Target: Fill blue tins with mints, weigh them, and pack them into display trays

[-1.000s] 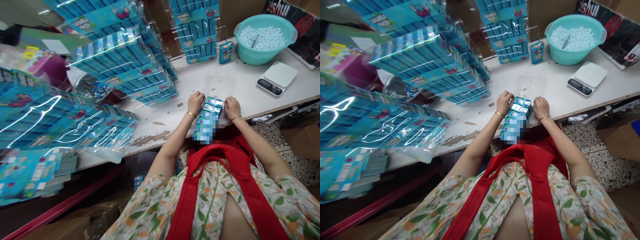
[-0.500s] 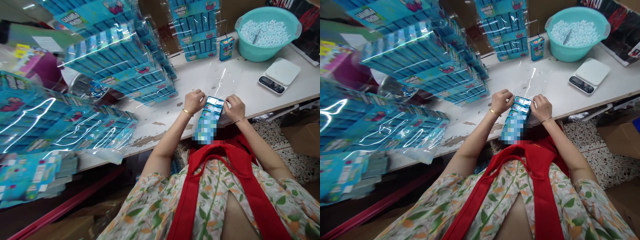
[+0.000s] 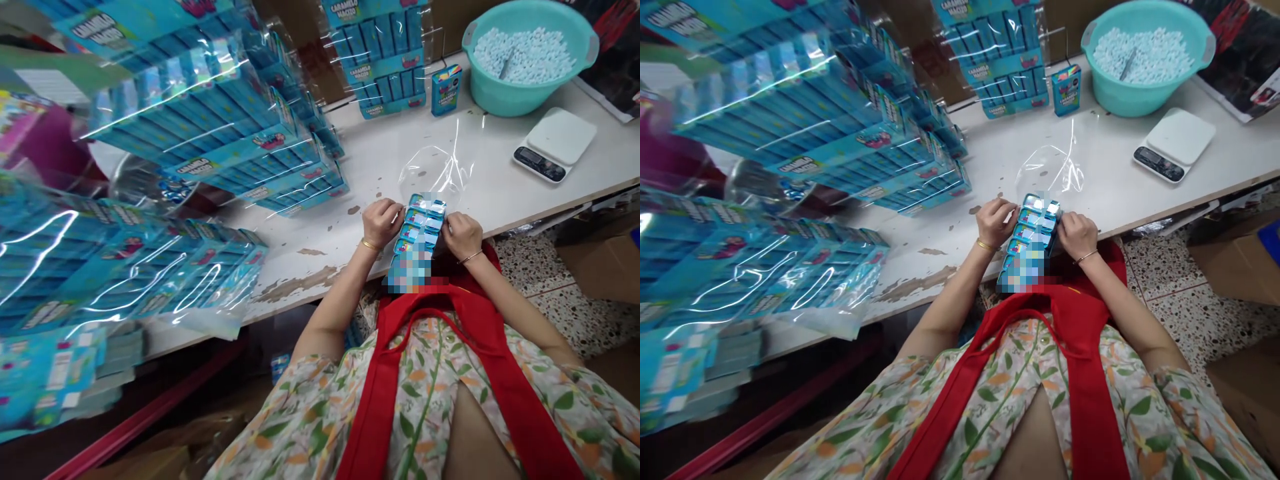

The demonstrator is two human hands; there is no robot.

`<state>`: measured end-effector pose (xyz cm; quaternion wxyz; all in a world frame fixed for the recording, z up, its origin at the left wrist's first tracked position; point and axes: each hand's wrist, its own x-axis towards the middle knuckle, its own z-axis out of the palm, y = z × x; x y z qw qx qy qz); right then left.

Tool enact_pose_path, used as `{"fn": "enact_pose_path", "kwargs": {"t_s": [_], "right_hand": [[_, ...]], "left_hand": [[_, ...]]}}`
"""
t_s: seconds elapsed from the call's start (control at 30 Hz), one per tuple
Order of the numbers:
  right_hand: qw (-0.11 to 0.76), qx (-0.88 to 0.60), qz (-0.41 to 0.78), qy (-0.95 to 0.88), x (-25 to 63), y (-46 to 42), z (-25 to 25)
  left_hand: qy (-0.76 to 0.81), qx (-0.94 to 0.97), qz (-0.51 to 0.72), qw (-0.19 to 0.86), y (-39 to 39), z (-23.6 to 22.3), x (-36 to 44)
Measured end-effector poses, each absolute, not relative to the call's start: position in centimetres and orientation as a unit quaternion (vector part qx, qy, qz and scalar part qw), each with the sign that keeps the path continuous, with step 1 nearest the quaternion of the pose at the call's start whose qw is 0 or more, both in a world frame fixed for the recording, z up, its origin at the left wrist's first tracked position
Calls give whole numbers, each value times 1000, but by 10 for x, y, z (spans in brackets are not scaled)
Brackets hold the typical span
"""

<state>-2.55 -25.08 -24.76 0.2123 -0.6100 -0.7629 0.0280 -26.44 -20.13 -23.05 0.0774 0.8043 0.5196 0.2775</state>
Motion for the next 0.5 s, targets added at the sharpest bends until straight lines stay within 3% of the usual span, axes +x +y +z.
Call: {"fn": "enact_pose_path", "kwargs": {"t_s": [0.33,0.5], "right_hand": [[209,-649,57,-730,-24,-256,-255],[191,-671,55,-714,-26,-258,-253]], "left_hand": [[567,782,198,166,-205,-234,-255],[591,728,247,246,-203,-235,-248]]}}
